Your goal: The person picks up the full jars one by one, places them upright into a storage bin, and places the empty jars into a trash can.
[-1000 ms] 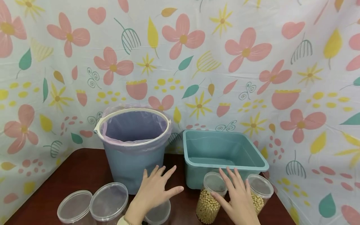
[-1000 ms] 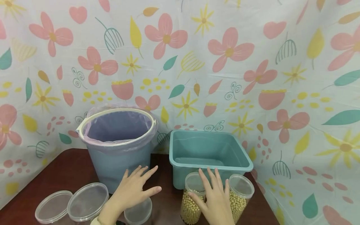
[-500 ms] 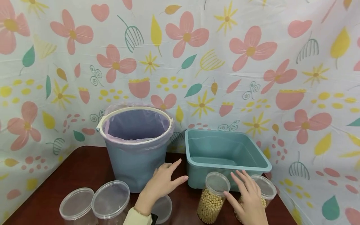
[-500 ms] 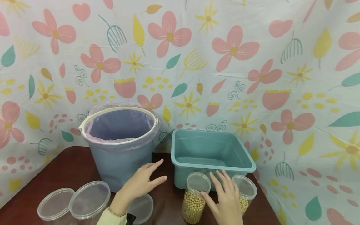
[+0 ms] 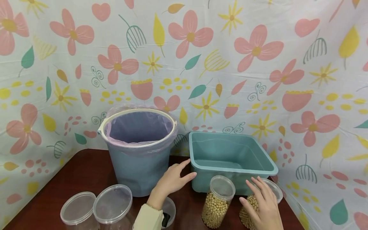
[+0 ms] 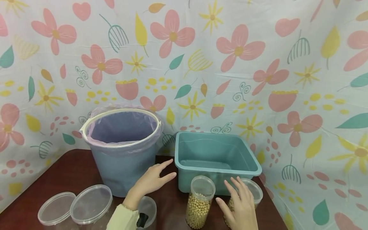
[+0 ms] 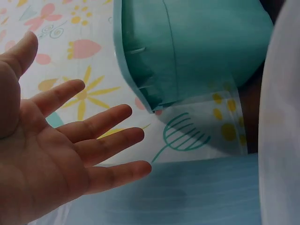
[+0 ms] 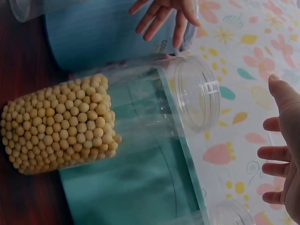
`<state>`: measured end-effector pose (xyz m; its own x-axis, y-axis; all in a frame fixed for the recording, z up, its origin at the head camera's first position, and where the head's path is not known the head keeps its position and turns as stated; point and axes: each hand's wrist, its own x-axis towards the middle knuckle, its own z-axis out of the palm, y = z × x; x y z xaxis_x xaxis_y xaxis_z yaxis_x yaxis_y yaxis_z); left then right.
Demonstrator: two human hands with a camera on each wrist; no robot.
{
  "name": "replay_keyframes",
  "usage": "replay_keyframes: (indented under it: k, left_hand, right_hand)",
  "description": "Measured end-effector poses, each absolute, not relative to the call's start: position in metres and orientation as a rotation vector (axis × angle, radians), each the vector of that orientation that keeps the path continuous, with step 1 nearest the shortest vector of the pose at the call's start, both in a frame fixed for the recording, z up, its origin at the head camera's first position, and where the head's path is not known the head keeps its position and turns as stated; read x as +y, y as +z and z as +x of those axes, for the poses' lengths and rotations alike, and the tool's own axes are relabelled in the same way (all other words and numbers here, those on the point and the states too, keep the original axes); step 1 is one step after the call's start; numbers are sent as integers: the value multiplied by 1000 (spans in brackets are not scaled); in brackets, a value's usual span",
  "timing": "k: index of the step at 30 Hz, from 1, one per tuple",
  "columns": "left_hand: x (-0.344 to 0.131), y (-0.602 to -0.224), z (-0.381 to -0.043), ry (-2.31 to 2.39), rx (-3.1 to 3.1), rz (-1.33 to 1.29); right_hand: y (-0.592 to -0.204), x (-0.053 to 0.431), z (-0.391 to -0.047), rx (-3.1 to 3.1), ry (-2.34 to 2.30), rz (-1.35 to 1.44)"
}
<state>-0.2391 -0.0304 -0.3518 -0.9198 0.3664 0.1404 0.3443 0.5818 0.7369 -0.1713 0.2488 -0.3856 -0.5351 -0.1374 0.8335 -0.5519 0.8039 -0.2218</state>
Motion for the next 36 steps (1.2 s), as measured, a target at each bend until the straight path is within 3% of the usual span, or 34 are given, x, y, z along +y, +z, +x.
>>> replay_keyframes:
  k: [36]
  left_hand:
    - [-5,-360,-292,1641,2539,364]
  right_hand:
    - [-390,303,-169,-1962,542,499]
